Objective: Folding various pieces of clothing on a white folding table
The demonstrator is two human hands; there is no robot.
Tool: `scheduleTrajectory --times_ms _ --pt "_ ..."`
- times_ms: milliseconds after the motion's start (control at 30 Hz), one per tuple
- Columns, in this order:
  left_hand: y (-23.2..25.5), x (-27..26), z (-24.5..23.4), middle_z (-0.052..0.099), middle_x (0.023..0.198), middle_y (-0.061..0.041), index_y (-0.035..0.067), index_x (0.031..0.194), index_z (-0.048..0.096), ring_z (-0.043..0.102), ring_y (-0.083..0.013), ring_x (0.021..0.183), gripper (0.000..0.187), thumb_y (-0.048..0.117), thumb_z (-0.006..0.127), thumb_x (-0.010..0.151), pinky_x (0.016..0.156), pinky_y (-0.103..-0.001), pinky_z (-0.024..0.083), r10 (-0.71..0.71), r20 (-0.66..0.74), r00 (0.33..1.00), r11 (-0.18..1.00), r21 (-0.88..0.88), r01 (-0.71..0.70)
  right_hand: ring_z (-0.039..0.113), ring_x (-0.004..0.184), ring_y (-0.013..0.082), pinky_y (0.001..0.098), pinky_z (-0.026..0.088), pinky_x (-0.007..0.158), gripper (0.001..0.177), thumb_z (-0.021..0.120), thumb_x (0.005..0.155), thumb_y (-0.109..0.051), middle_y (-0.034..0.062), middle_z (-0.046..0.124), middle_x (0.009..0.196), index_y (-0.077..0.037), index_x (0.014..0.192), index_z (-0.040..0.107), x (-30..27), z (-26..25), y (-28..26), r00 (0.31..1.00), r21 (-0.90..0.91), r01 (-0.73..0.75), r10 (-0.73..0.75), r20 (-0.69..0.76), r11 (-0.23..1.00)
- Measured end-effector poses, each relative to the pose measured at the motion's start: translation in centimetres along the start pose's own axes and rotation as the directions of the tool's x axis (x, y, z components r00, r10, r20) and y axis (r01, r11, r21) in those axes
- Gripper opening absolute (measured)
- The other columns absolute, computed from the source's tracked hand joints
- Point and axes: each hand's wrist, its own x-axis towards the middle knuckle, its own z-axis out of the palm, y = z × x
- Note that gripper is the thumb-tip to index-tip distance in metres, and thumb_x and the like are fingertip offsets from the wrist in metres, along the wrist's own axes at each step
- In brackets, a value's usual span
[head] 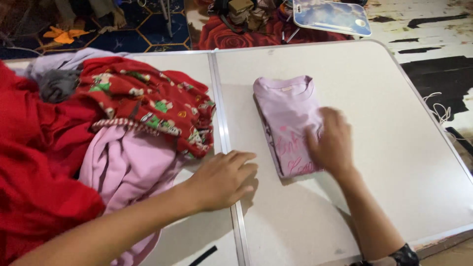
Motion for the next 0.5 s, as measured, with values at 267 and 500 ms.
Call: scheduleTrajectory --times_ms 267,500 --pt "-5.8 12.7 -2.2 0.071 0.118 -0.025 0.002 0.128 0.065 0.069 -0.0462 0.113 0.062 0.051 0.051 0.094 0.084 -0.062 0.058 -0.521 0.219 0.825 0.83 -0.096 0.55 0.054 0.134 0.0397 0.0479 0.045 0.103 0.036 0.055 0.099 -0.029 0.0184 0.057 0.133 -0.008 0.128 0.064 -1.4 -2.4 -7.8 0.983 0.062 0.144 -0.15 0.105 0.988" --pt "-12.0 17.3 1.1 0.069 0.111 -0.012 0.009 0.113 0.059 0.065 -0.0336 0.099 0.053 0.056 0.061 0.091 0.074 -0.047 0.049 -0.774 0.141 0.617 0.555 -0.319 0.769 0.042 0.144 0.0448 0.0559 0.04 0.113 0.038 0.052 0.102 -0.024 0.0257 0.048 0.152 0.0 0.128 0.063 -1.4 -4.6 -10.4 0.97 0.25 0.151 -0.192 0.15 0.956"
